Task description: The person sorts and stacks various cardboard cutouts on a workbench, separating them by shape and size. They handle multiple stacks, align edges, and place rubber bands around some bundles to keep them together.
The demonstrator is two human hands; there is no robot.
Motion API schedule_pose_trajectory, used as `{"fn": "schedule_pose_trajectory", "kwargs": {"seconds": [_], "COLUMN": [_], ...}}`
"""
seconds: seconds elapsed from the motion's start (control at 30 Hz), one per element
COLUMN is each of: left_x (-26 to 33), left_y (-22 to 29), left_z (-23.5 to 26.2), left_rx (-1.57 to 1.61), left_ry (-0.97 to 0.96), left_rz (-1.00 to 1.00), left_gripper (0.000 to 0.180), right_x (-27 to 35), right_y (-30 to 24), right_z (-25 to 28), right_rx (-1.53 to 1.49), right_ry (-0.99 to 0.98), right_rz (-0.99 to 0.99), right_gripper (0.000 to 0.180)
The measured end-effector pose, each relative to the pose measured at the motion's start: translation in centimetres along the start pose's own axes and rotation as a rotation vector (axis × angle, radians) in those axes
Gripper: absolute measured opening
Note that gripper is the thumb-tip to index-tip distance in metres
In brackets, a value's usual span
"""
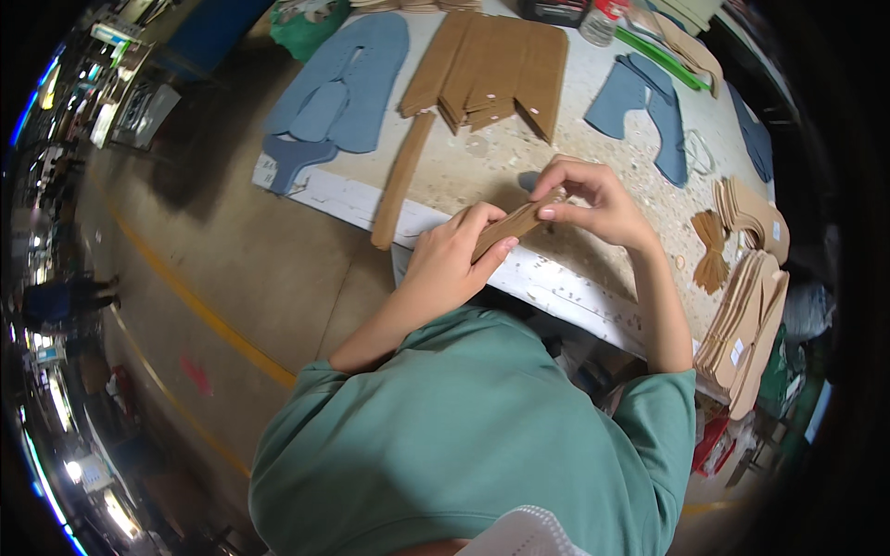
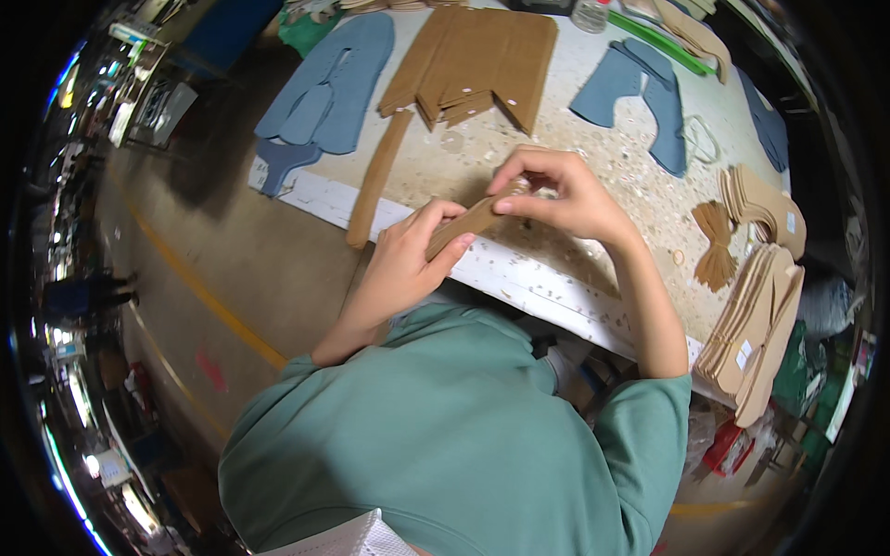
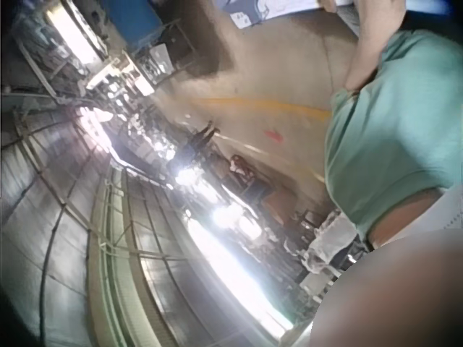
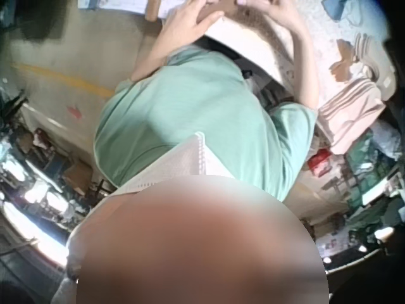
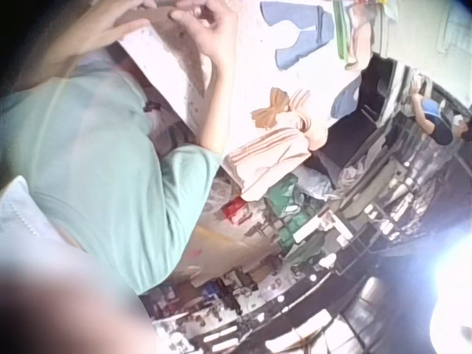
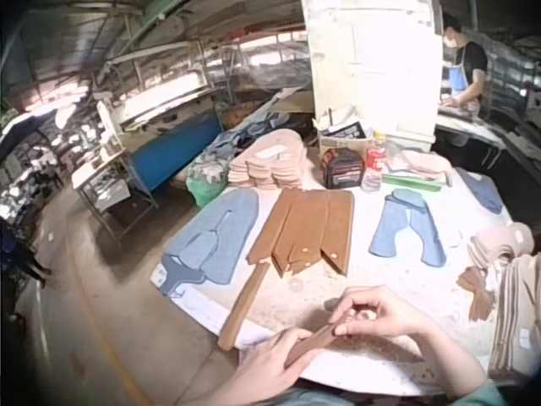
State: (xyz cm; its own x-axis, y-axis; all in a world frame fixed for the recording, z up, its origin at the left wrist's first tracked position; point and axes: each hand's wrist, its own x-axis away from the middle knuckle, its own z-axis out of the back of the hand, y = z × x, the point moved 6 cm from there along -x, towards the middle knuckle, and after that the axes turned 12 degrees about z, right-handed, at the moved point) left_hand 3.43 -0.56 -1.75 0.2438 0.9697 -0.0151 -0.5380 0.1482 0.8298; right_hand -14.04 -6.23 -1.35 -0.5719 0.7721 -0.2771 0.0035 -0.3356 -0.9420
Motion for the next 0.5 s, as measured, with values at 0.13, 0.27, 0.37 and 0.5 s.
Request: {"fn": "schedule_pose_trajectory", "kwargs": {"seconds": [0.13, 0.27, 0.37, 0.5], "left_x": [-1.3, -2.2, -2.4, -2.9], "left_y": [0.2, -0.5, -0.2, 0.3], "left_z": [-4.7, -7.5, -8.0, -8.6], "left_rx": [-0.252, -0.439, -0.407, -0.366], "left_ry": [0.072, 0.054, 0.093, 0.086], "left_rz": [-0.158, -0.199, -0.248, -0.255], "left_gripper": [0.026, 0.035, 0.040, 0.042], "right_x": [5.0, 8.5, 9.5, 8.7], "right_y": [2.3, 2.9, 4.4, 4.4], "right_z": [2.7, 2.9, 2.3, 0.5], "right_rx": [0.293, 1.071, 1.190, 1.118], "right_ry": [0.096, 0.108, -0.012, -0.084], "right_rz": [0.012, 0.043, -0.141, -0.095], "right_gripper": [0.020, 0.075, 0.099, 0.103]}}
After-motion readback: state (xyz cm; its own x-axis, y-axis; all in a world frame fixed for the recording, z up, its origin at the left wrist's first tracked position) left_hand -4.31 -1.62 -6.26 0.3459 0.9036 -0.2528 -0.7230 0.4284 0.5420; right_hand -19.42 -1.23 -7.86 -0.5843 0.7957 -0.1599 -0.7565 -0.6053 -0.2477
